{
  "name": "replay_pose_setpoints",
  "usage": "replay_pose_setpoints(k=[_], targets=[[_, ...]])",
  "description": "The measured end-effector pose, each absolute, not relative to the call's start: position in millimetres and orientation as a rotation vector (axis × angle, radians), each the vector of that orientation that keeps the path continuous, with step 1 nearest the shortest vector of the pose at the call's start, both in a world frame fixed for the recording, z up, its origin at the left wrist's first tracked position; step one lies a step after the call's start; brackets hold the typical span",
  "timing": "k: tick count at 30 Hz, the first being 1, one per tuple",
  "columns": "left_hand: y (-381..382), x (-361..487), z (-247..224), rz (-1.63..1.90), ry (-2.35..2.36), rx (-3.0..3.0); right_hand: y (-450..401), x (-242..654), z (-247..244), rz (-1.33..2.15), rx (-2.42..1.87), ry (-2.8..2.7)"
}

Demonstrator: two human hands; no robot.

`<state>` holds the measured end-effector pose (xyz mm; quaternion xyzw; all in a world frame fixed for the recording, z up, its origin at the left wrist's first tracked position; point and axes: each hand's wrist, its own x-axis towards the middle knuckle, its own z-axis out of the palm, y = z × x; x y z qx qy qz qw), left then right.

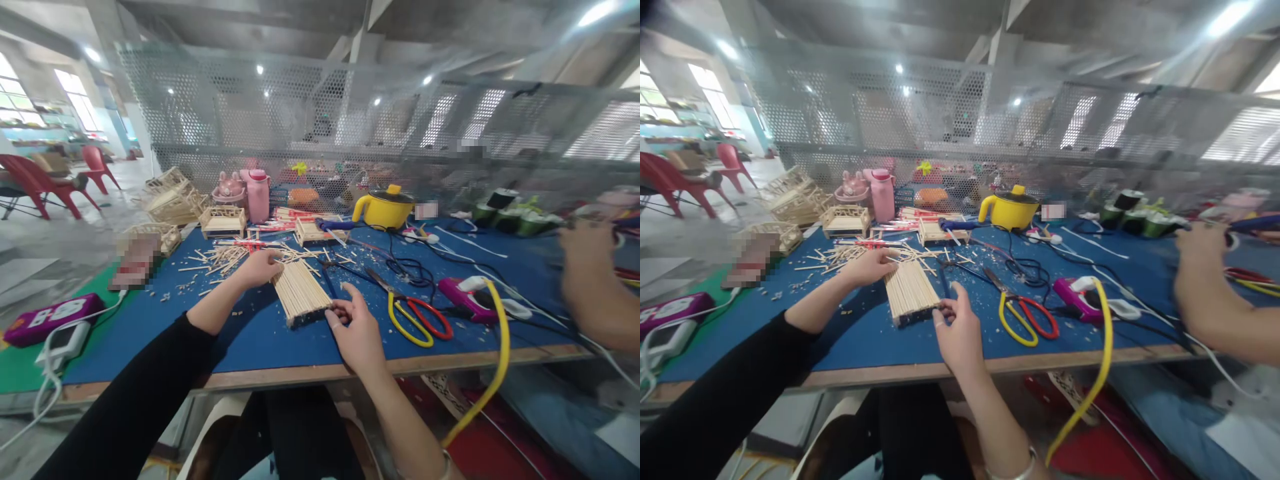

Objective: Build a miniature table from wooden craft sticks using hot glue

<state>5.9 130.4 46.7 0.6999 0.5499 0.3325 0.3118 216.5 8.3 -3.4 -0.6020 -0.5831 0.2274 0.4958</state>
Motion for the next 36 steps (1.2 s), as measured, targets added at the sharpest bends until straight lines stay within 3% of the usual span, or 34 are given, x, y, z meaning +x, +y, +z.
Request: replay_pose_setpoints(k=[14,26,36], targets=[[25,-20,22,1.138,1.372,1.179,77,223,23,0.604,-1.343,-1.612],[103,-42,42,1.259,1.51,1.716,89,226,28,0.461,-1.338,-1.384],[86,-42,26,1.146,1.363,1.701,78,236,27,0.351,-1.216,-1.273]])
